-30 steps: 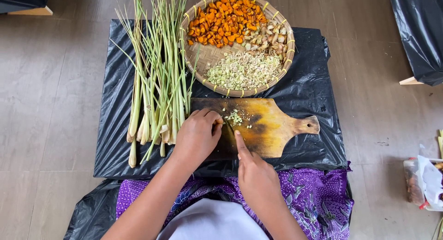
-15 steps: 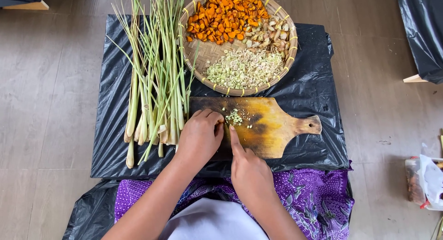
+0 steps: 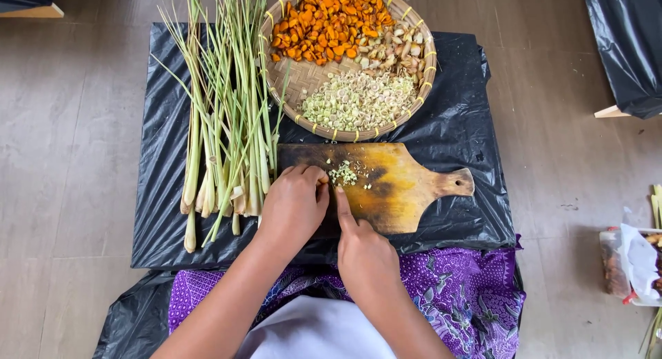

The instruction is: Finely chopping lemongrass stalks on a wooden cutting board after peeling the outer layers.

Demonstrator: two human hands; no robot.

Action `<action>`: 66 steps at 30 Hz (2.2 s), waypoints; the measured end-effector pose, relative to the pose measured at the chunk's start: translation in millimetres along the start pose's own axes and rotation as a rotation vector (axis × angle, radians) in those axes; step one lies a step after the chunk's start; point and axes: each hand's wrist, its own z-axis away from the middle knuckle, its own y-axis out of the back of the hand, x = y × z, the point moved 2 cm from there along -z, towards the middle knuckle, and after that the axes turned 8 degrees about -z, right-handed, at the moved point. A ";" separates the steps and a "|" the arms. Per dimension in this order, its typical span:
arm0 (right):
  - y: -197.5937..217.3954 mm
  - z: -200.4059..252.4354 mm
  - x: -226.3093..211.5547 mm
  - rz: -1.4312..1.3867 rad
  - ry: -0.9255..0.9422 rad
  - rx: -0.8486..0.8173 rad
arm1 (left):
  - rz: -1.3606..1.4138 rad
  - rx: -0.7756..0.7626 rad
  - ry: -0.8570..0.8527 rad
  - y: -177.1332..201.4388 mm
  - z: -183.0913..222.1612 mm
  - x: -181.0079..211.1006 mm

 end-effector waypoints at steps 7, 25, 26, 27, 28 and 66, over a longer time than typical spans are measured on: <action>8.6 10.4 9.3 -0.004 0.010 -0.010 | 0.022 0.002 0.017 3.0 0.1 -1.3; 13.5 19.1 3.3 -0.100 0.088 0.052 | 0.107 0.080 -0.065 5.0 8.8 -5.8; 12.8 19.2 3.1 -0.115 0.069 0.028 | 0.109 0.083 -0.069 5.1 8.9 -6.1; 11.8 19.1 2.9 -0.130 0.050 0.004 | 0.110 0.085 -0.073 4.9 8.8 -6.6; 8.6 18.4 3.7 -0.130 0.048 -0.001 | 0.112 0.081 -0.070 4.4 8.6 -7.1; -5.6 9.1 4.7 0.098 0.048 0.004 | 0.108 0.016 0.074 -0.1 -3.1 -3.1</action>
